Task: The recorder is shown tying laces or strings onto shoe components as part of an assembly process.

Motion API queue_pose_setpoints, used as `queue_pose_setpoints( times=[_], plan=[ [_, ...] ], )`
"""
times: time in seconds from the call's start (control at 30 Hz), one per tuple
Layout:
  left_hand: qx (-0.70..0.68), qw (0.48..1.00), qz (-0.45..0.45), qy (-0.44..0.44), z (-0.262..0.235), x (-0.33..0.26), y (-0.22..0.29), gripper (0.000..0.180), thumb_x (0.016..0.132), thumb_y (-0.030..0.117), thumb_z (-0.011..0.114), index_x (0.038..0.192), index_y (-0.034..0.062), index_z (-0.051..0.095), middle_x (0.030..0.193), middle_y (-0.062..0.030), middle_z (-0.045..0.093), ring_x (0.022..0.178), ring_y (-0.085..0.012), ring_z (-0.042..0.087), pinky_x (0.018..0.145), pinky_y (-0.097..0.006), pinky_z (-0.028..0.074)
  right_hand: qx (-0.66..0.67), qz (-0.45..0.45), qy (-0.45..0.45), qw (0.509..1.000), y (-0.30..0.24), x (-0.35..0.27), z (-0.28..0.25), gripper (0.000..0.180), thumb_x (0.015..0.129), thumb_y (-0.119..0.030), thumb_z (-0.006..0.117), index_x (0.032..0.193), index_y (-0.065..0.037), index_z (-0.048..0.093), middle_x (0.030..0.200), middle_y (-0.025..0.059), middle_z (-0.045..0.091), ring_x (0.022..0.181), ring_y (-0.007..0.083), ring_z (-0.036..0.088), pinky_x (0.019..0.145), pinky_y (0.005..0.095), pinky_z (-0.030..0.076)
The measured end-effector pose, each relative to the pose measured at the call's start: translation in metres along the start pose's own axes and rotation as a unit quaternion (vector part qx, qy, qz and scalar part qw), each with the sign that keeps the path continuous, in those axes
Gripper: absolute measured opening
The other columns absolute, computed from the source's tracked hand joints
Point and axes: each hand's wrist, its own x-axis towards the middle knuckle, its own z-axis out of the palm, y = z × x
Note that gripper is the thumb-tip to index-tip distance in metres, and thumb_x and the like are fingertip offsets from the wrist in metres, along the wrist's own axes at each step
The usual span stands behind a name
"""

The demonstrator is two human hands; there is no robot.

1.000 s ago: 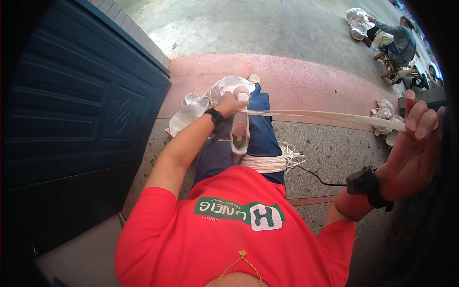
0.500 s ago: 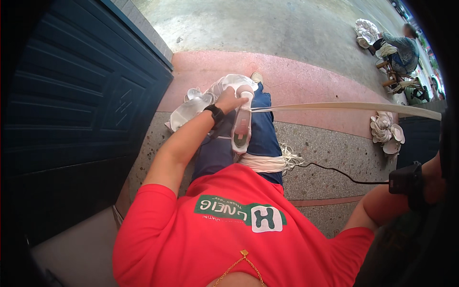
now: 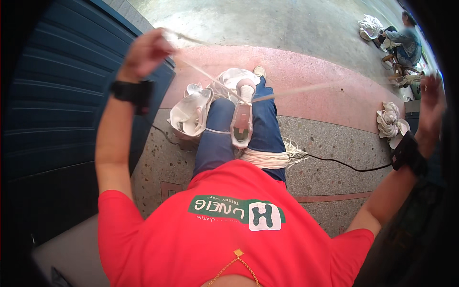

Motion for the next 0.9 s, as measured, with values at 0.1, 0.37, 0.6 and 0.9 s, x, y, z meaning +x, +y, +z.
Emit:
queue_pose_setpoints(
  times=[0.1, 0.37, 0.6, 0.9],
  plan=[
    [-0.240, 0.960, 0.044, 0.136, -0.162, -0.017, 0.041, 0.031, 0.108, 0.021, 0.048, 0.079, 0.0111, 0.047, 0.066, 0.0015, 0.040, 0.062, -0.0155, 0.044, 0.073, -0.032, 0.044, -0.027, 0.121, 0.162, 0.979, 0.086, -0.015, -0.160, 0.024, 0.105, -0.010, 0.058, 0.126, 0.001, 0.064, 0.113, 0.0093, 0.069, 0.100, 0.0171, 0.066, 0.091, 0.0309, 0.055],
    [0.009, 0.941, -0.152, 0.302, -0.187, -0.039, -0.091, 0.012, 0.101, 0.014, 0.059, 0.093, 0.0054, 0.060, 0.075, -0.0020, 0.052, 0.063, -0.0131, 0.051, 0.058, -0.027, 0.044, -0.232, 0.285, -0.198, 0.909, 0.262, -0.251, 0.078, 0.020, 0.101, -0.016, 0.060, 0.110, -0.003, 0.071, 0.100, 0.0120, 0.072, 0.091, 0.0241, 0.068, 0.082, 0.0364, 0.054],
    [0.021, 0.940, -0.338, 0.030, 0.034, -0.041, -0.245, 0.018, 0.097, 0.018, 0.069, 0.106, 0.0023, 0.068, 0.078, -0.0030, 0.062, 0.059, -0.0103, 0.056, 0.047, -0.024, 0.044, -0.419, 0.093, -0.366, 0.826, 0.311, -0.351, 0.238, 0.021, 0.097, -0.020, 0.059, 0.096, -0.005, 0.074, 0.097, 0.0152, 0.072, 0.096, 0.0377, 0.065, 0.082, 0.0500, 0.052],
    [0.300, 0.936, -0.175, 0.066, 0.046, -0.046, -0.283, 0.022, 0.093, 0.017, 0.067, 0.101, -0.0026, 0.072, 0.072, -0.0079, 0.068, 0.056, -0.0133, 0.062, 0.052, -0.031, 0.050, -0.509, 0.032, -0.371, 0.776, 0.320, -0.353, 0.266, 0.013, 0.089, -0.013, 0.058, 0.089, -0.008, 0.070, 0.092, 0.0112, 0.067, 0.094, 0.0336, 0.062, 0.080, 0.0510, 0.049]
  ],
)
